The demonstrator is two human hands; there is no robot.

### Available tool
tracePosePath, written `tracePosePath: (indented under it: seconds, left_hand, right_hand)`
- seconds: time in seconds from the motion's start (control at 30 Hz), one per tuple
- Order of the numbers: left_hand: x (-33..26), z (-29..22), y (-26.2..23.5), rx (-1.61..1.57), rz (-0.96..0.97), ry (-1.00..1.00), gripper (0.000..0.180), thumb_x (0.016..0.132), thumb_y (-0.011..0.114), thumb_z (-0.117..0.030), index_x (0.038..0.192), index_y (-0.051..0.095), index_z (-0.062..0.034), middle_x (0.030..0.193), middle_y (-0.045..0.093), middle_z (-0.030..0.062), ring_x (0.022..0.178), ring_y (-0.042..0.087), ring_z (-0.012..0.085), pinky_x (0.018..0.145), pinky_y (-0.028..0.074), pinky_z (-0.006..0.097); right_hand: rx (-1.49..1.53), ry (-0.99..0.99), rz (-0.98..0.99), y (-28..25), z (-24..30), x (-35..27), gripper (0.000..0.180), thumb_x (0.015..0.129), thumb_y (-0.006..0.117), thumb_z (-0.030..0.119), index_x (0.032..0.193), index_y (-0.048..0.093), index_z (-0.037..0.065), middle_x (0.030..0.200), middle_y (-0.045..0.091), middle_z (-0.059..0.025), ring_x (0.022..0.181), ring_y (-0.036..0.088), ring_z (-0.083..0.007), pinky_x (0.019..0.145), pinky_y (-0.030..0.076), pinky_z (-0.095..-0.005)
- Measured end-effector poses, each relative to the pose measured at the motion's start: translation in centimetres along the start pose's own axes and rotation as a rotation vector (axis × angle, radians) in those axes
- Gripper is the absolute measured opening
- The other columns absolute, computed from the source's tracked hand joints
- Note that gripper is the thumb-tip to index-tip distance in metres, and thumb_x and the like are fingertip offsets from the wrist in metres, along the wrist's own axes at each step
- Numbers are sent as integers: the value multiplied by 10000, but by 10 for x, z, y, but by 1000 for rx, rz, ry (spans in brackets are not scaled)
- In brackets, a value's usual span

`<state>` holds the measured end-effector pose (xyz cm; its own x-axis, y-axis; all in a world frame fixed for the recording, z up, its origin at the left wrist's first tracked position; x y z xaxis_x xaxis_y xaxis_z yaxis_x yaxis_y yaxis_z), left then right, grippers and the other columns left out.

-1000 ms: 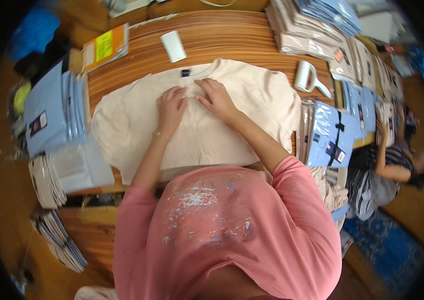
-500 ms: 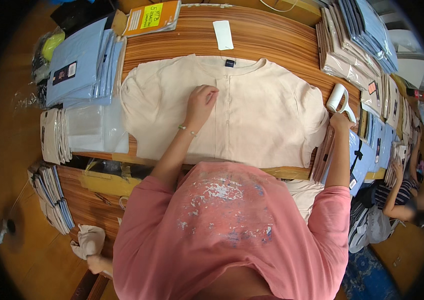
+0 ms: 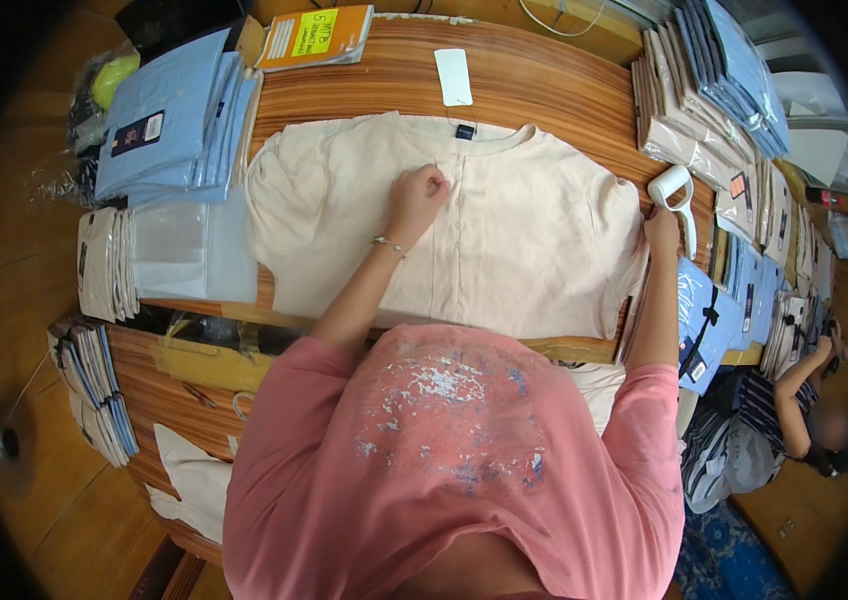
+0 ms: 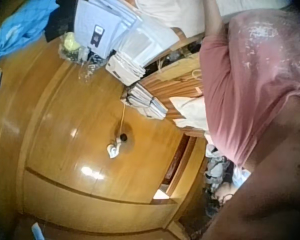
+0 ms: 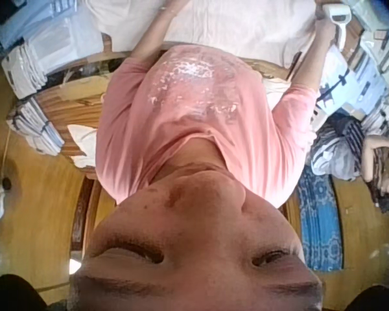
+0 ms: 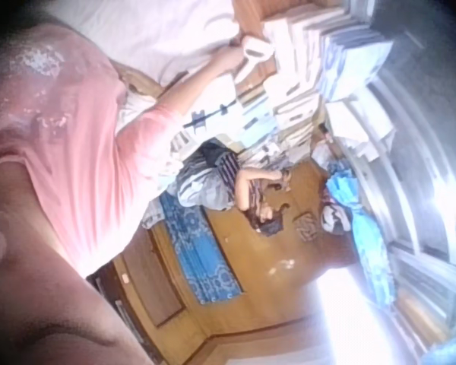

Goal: The person picks up a garment from a pile, lays it flat on a table, attaches a tag using a tagging gun, and folds the garment around a board.

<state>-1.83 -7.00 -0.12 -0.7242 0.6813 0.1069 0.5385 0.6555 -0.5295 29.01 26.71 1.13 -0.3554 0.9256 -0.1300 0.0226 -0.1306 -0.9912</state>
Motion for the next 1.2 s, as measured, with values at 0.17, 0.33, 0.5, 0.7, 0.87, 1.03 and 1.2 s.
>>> tracePosePath:
  seconds: [0.17, 0.33, 0.5, 0.7, 0.87, 1.03, 1.2]
  left_hand:
    - [0, 3, -3, -261, 28, -107, 62, 754, 617, -114, 745, 592, -58, 687, 603, 62, 590, 563, 193, 555, 449, 285]
    - [-4, -8, -8, -61, 195, 66, 67, 783, 589, -88, 819, 638, -61, 754, 603, 56, 694, 568, 201, 657, 451, 311]
    - [-14, -28, -18, 252, 187, 355, 86, 771, 622, -114, 819, 656, -52, 789, 591, 75, 784, 537, 270, 740, 422, 379]
    - [-21, -10, -14, 239, 179, 271, 94, 752, 638, -157, 741, 619, -66, 770, 585, 58, 804, 539, 246, 754, 416, 368]
    - [-28, -25, -20, 146, 197, 195, 73, 758, 631, -103, 746, 602, -37, 736, 583, 78, 747, 542, 258, 710, 425, 364]
    - [-33, -31, -28, 123, 165, 187, 67, 765, 627, -86, 766, 603, -23, 732, 583, 85, 739, 545, 254, 704, 425, 355]
    - [-34, -34, -28, 65, 158, 150, 66, 763, 628, -86, 766, 609, -23, 737, 585, 83, 741, 543, 257, 704, 427, 357]
  right_hand:
    - [-13, -28, 79, 6, 12, 1, 309, 787, 454, 108, 1065, 520, -9, 1001, 601, -268, 946, 583, -412, 811, 462, -474]
    - [22, -110, 14, -6, 5, -3, 333, 801, 452, 104, 1120, 476, 10, 1002, 606, -241, 936, 577, -416, 822, 452, -480]
    - [-94, -17, 114, -88, 60, -49, 291, 825, 453, 124, 1098, 507, 40, 1010, 611, -204, 961, 574, -373, 774, 465, -452]
    - [560, -425, 200, -60, 182, -147, 279, 819, 597, 214, 1047, 533, 66, 947, 617, -162, 871, 597, -321, 743, 462, -406]
    - [606, -568, 306, -12, 242, -187, 268, 754, 616, 110, 976, 488, 31, 834, 620, -192, 749, 610, -358, 637, 479, -421]
    - [567, -588, 303, 3, 255, -179, 285, 734, 619, 108, 972, 486, 23, 806, 620, -200, 738, 610, -361, 638, 478, -427]
    - [578, -584, 357, 8, 255, -173, 281, 720, 620, 108, 953, 491, 17, 784, 618, -206, 721, 607, -367, 639, 473, -435]
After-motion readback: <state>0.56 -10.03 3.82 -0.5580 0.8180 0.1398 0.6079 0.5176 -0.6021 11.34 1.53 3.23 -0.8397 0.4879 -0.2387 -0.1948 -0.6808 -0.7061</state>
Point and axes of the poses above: each hand's wrist, its own x-axis towards the middle knuckle, its own y-axis out of the palm, z = x × y, the point moved 4 cm from there along x, towards the middle knuckle
